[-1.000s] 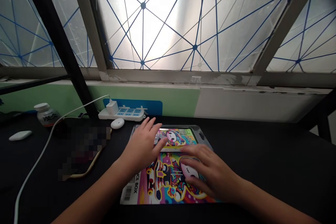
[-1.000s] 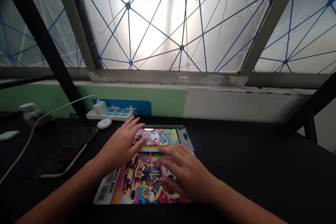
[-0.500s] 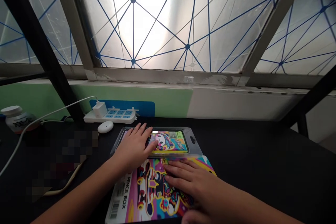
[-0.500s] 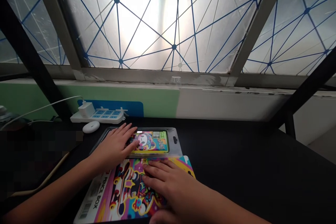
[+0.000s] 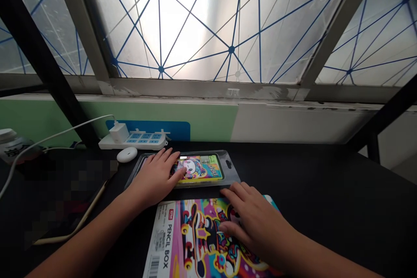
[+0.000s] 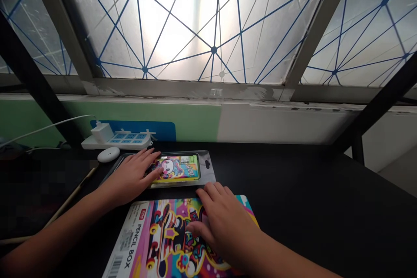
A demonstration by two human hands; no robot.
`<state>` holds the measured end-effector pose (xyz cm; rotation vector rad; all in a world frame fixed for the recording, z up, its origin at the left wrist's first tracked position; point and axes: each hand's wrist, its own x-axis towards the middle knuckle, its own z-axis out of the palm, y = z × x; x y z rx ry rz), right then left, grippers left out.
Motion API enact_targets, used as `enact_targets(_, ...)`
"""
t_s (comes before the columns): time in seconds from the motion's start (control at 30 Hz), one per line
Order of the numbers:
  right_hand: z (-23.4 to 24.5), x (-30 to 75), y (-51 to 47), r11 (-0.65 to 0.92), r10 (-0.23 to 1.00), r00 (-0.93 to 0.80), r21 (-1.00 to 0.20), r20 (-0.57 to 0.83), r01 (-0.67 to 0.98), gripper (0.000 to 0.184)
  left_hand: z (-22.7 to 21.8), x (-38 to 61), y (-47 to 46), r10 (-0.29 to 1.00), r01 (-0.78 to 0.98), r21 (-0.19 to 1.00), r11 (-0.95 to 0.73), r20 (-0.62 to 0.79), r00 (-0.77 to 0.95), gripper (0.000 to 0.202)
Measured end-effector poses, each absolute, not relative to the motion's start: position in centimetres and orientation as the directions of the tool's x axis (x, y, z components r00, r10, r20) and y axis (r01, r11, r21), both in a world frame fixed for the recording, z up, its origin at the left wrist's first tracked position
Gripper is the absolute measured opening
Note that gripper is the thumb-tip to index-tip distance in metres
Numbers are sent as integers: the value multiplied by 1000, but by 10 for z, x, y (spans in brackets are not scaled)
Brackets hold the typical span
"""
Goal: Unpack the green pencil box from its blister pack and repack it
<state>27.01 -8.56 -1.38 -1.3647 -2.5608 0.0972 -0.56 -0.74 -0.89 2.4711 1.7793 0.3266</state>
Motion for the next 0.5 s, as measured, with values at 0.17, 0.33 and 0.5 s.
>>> enact_targets(0.17, -19, 268, -87, 521, 849, -488, -169, 202, 837, 30, -9, -5, -7, 943, 928, 180, -325, 142, 302, 68)
enact_targets(0.33, -16, 266, -92, 500, 866, -468, -260, 177, 826, 25, -10, -4, -7, 939, 926, 173, -336, 146, 313, 67)
enact_targets(0.5, 3, 281, -85, 405, 911, -404, -385, 88, 829, 34, -9, -8, -6, 927, 911, 182, -370, 138, 349, 66)
